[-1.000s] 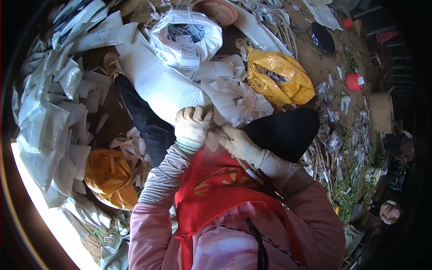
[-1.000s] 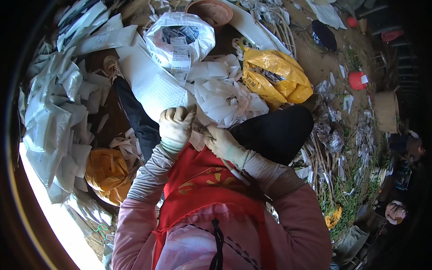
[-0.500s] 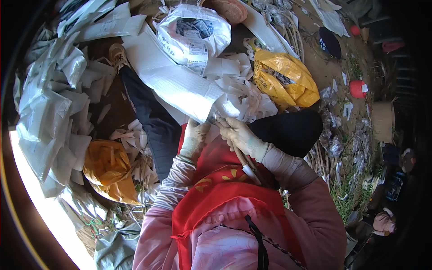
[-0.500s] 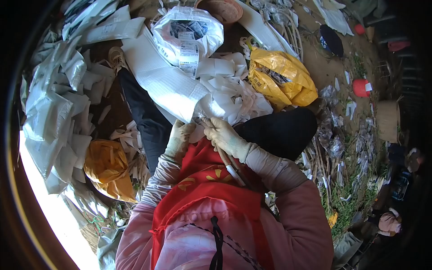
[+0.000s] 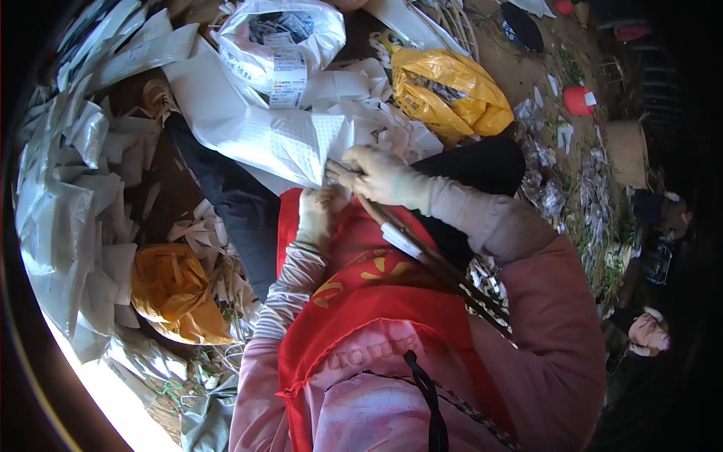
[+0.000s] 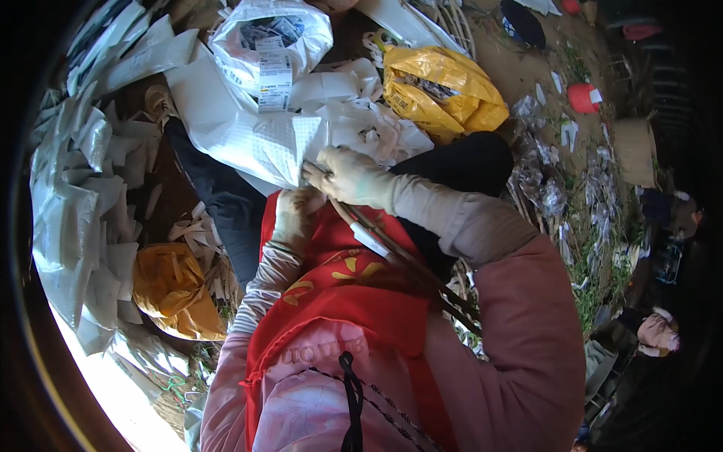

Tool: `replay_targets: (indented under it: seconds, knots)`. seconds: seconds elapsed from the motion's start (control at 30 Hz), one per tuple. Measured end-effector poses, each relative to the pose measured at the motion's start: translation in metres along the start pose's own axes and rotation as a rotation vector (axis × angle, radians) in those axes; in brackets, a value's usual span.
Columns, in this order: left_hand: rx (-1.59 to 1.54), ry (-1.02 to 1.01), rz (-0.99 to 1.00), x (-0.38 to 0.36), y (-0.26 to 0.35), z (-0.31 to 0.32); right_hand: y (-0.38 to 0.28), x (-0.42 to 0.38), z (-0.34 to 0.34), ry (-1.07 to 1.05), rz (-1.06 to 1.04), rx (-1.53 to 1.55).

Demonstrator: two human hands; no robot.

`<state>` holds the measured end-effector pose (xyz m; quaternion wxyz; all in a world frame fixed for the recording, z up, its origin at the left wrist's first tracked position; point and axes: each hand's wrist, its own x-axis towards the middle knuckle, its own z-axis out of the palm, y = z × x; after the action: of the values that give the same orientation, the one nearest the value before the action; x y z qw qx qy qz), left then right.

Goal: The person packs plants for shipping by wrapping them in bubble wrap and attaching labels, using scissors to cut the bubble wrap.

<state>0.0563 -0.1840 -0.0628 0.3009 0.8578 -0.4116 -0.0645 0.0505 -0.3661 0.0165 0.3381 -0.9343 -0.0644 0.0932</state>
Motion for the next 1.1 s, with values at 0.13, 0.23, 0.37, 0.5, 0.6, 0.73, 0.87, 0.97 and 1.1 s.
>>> replay_targets:
  seconds: [0.13, 0.23, 0.37, 0.5, 0.6, 0.73, 0.87, 0.97, 1.1]
  knots:
    - [-0.385, 0.353, -0.012, 0.020, -0.020, 0.000, -0.031, -0.080, -0.102, -0.214, 0.282, 0.310]
    - [-0.720, 0.358, -0.268, 0.030, -0.038, 0.016, -0.056, -0.165, -0.117, -0.230, 0.552, 0.444]
    - [-0.092, 0.334, -0.045, 0.044, -0.025, -0.001, -0.075, -0.243, -0.088, -0.235, 0.637, 0.643]
    - [-0.130, 0.313, 0.014, 0.052, -0.020, 0.001, -0.082, -0.254, -0.100, -0.416, 0.963, 0.254]
    - [-0.492, 0.218, -0.204, 0.049, 0.004, -0.011, -0.045, -0.303, -0.083, -0.397, 0.844, 0.393]
    - [-0.731, 0.533, -0.648, 0.036, -0.022, 0.008, -0.072, -0.289, -0.090, -0.220, 0.753, -0.022]
    - [0.060, 0.440, -0.495, 0.076, -0.004, -0.031, -0.061, -0.304, -0.081, -0.257, 0.724, -0.147]
    - [0.362, 0.194, -0.379, 0.113, -0.008, -0.025, -0.067, -0.304, -0.087, -0.293, 0.739, -0.159]
    - [0.285, 0.171, -0.212, 0.130, -0.035, -0.009, -0.078, -0.313, -0.089, -0.343, 0.840, -0.130]
